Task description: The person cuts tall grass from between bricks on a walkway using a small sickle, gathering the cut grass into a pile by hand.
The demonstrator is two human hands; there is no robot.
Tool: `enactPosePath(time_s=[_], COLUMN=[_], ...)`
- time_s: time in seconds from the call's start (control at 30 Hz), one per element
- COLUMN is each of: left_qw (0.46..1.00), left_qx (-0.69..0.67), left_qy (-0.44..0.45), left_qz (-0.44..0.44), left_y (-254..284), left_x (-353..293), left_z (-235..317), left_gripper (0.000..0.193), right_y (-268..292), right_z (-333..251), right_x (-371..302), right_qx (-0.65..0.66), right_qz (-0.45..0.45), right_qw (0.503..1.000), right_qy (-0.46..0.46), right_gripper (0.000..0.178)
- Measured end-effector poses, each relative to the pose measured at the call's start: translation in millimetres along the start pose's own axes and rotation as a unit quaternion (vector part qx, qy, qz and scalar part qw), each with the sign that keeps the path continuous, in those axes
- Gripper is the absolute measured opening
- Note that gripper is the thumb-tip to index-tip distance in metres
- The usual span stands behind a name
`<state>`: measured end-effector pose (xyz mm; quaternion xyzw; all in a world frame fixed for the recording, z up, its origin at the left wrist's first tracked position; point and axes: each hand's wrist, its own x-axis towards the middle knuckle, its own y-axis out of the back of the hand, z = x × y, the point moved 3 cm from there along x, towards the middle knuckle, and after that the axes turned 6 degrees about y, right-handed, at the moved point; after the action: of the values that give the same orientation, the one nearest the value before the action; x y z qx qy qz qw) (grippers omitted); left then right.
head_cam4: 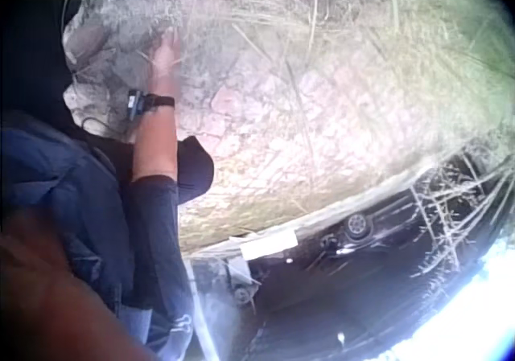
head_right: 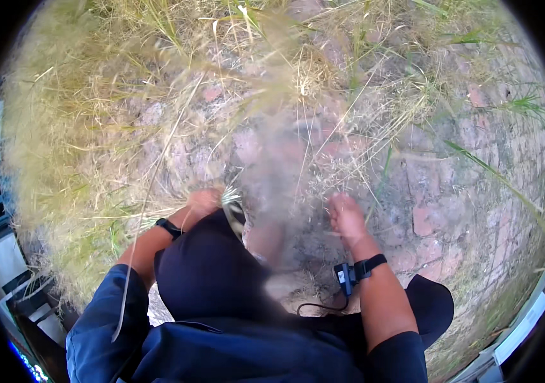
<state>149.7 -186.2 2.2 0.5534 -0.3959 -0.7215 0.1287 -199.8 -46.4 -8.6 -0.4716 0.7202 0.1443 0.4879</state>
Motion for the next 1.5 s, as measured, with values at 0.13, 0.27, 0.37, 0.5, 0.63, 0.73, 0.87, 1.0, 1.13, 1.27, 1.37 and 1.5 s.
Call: enactPosePath(time_s=[0.13,0.27,0.37,0.5,0.63,0.73,0.87,1.0,1.13,1.27,1.37,1.5], left_qw=[0.993,0.994,0.990,0.963,0.970,0.958,0.942,0.939,0.971,0.980,0.970,0.972], left_qx=[-0.014,-0.053,-0.006,-0.095,-0.150,-0.202,-0.238,-0.229,-0.019,-0.026,0.100,0.159], left_qy=[0.086,0.098,0.138,0.243,0.186,0.202,0.232,0.232,0.212,0.166,0.202,0.165], left_qz=[-0.078,0.016,-0.028,-0.069,-0.043,-0.004,0.052,0.108,0.113,0.107,0.090,0.047], left_y=[14.0,28.0,28.2,-25.9,-38.2,-30.7,-1.2,45.1,106.4,174.4,182.5,171.9], left_x=[-37.5,-52.3,-84.8,-118.7,-151.8,-176.8,-204.5,-214.0,-222.8,-204.8,-201.3,-108.5], left_z=[8.2,20.1,9.8,-40.1,-45.0,-59.6,-75.1,-73.1,-36.7,88.6,61.5,97.8], left_gripper=[0.022,0.024,0.023,0.032,0.036,0.037,0.039,0.041,0.041,0.035,0.031,0.028], right_y=[-17.8,20.2,37.2,62.7,40.9,51.2,57.7,78.3,95.6,135.8,122.4,140.6], right_z=[-25.1,46.8,48.6,-4.3,-53.3,-65.3,-77.4,-70.9,-65.4,-43.7,-72.3,-80.8], right_x=[17.1,61.2,1.0,-26.7,-47.1,-67.6,-88.9,-66.0,-48.0,-12.2,-36.0,-50.1], right_qx=[-0.023,-0.223,-0.249,-0.251,-0.222,-0.168,-0.089,-0.072,-0.054,0.156,0.302,0.253], right_qz=[-0.040,-0.134,-0.153,-0.174,-0.125,-0.103,-0.104,-0.102,-0.050,0.162,0.139,0.149], right_qw=[0.992,0.936,0.955,0.951,0.966,0.980,0.989,0.990,0.993,0.971,0.940,0.947], right_qy=[0.120,0.239,0.046,-0.038,0.033,0.036,0.050,0.069,0.092,0.076,0.076,0.131], right_gripper=[0.016,0.022,0.027,0.030,0.027,0.025,0.024,0.024,0.020,0.014,0.011,0.018])
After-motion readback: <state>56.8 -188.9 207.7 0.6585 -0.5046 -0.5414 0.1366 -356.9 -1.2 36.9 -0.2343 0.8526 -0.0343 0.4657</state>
